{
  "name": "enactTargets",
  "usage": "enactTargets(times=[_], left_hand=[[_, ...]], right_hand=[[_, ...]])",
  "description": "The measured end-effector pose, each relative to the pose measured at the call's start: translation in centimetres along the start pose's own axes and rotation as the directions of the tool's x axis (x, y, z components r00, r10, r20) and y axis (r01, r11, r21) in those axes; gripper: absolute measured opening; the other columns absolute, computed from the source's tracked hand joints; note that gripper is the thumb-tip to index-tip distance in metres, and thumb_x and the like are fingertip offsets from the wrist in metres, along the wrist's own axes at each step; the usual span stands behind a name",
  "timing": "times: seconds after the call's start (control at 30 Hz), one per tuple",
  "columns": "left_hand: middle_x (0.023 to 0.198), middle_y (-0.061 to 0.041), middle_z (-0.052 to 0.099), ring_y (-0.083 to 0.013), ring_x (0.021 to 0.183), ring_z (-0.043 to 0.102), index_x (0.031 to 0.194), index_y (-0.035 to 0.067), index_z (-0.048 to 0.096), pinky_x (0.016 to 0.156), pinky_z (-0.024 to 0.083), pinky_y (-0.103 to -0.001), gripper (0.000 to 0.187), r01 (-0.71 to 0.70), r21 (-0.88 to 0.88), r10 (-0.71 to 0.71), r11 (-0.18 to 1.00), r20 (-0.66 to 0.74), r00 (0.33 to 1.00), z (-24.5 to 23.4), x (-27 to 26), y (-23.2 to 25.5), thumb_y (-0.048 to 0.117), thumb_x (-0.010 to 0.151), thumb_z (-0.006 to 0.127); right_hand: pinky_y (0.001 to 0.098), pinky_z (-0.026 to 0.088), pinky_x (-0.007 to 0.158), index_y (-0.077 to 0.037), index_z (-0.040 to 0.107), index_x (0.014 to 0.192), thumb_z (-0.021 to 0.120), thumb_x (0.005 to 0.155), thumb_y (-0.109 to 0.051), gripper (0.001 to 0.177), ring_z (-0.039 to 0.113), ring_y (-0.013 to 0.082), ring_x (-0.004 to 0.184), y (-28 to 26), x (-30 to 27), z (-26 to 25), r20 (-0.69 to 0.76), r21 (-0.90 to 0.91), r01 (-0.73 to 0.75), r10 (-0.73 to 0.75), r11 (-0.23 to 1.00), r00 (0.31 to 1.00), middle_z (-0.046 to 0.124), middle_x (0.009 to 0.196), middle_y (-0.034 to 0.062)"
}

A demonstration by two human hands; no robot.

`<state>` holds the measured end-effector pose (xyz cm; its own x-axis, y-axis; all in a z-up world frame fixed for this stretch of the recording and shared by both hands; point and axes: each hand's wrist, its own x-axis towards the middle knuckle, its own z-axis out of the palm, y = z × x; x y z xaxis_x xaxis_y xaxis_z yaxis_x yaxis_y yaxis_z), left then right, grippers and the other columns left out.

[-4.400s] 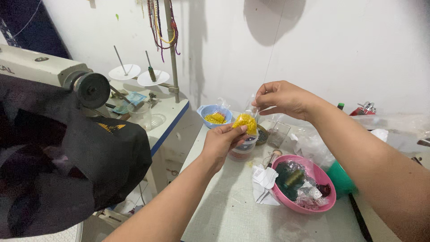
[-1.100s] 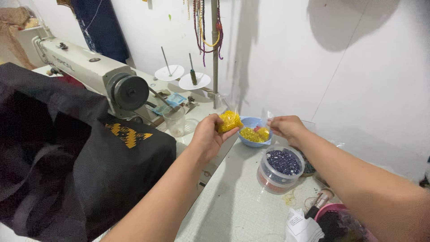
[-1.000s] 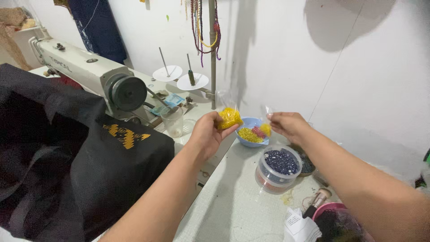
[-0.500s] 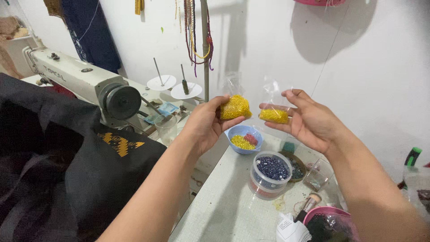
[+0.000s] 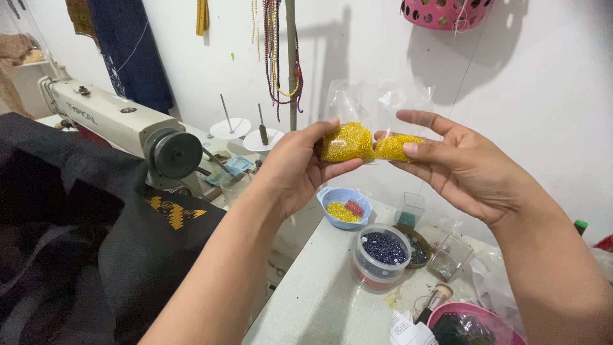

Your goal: The person handles small containers and plastic bags of beads on a worktable, closing a container lid and arranging items, then places the bead containers, plastic bags of beads, and a wallet into a black tote bag. They adjust the bag's contents, lift it by the handles, and hang it on a wall hook.

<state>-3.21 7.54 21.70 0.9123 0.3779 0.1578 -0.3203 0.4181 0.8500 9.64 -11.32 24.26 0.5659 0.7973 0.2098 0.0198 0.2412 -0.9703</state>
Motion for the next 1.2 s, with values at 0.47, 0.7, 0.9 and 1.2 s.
enactTargets(times=[0.47,0.7,0.9,1.2], left_hand=[[0.112,-0.026,0.066,-0.0287,0.098,0.074,0.119,-0.017,0.055,0.079,0.061,-0.030,0.045,-0.031,-0.007,0.031,0.999,-0.002,1.000,0.6,-1.0,1.0,0.024,0.099,0.054],[0.111,-0.027,0.066,-0.0296,0.098,0.075,0.119,-0.017,0.055,0.078,0.061,-0.030,0.045,-0.033,-0.013,0.033,0.999,-0.001,0.999,0.8,-1.3,1.0,0.023,0.099,0.054],[0.111,-0.027,0.067,-0.0290,0.098,0.075,0.120,-0.018,0.054,0.078,0.061,-0.030,0.046,-0.014,-0.015,0.014,1.000,0.004,1.000,0.8,-1.2,0.8,0.024,0.100,0.052],[0.114,-0.027,0.065,-0.0296,0.098,0.076,0.120,-0.016,0.053,0.078,0.060,-0.029,0.045,0.007,0.028,-0.006,1.000,-0.030,1.000,0.8,-1.3,0.2,0.025,0.100,0.050]], right_hand=[[0.0322,0.051,0.099,0.005,0.049,0.139,0.057,0.092,-0.002,0.048,0.068,0.0242,0.119,-0.4,-0.2,0.5,-0.041,-0.022,-0.011,0.010,1.000,0.999,0.066,0.127,0.0240],[0.0324,0.051,0.098,0.006,0.050,0.136,0.054,0.096,-0.006,0.042,0.068,0.0257,0.119,-0.5,-0.4,0.3,-0.035,-0.017,-0.007,0.007,1.000,0.999,0.066,0.126,0.0248],[0.0325,0.050,0.099,0.013,0.048,0.136,0.050,0.098,-0.007,0.043,0.067,0.0294,0.120,-0.3,-0.6,0.1,-0.027,0.056,0.012,-0.011,0.998,1.000,0.064,0.125,0.0270],[0.0292,0.049,0.100,0.008,0.048,0.141,0.058,0.083,0.007,0.059,0.068,0.0269,0.121,0.0,-0.7,-0.1,-0.034,-0.033,-0.001,0.000,0.999,0.999,0.066,0.125,0.0271]])
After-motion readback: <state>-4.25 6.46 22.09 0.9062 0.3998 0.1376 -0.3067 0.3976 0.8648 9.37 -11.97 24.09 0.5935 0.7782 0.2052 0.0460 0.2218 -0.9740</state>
